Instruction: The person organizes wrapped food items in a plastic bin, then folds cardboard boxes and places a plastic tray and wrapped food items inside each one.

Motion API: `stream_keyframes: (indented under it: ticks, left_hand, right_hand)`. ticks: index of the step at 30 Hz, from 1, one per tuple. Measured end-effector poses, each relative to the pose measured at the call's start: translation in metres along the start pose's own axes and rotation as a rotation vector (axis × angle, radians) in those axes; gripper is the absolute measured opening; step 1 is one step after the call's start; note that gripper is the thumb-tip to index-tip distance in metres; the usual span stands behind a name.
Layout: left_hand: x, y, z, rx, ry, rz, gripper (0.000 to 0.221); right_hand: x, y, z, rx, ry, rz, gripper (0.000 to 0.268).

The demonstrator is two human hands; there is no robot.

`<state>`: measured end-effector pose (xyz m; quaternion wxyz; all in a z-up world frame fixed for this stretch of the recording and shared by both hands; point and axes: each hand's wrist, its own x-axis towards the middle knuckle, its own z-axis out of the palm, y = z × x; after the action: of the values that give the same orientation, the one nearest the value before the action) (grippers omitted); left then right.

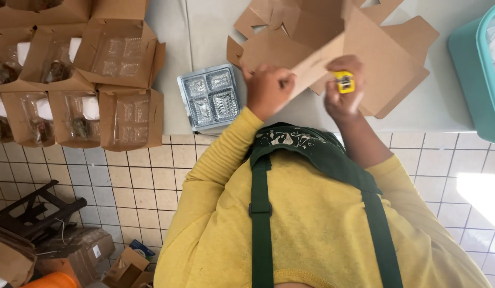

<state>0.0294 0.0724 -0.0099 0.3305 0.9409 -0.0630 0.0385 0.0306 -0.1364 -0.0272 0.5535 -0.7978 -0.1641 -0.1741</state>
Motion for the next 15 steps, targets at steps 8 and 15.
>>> stream_keyframes:
  ticks: [8,15]
  left_hand:
    - [-0.023,-0.094,-0.062,-1.409,-0.036,-0.188,0.025]
    - [-0.043,-0.133,-0.014,-1.873,-0.172,-0.156,0.029]
  right_hand:
    - [-0.067,0.136,-0.035,-0.865,-0.227,0.453,0.054]
    - [0.022,0.024,-0.024,0.637,-0.246,0.437,0.090]
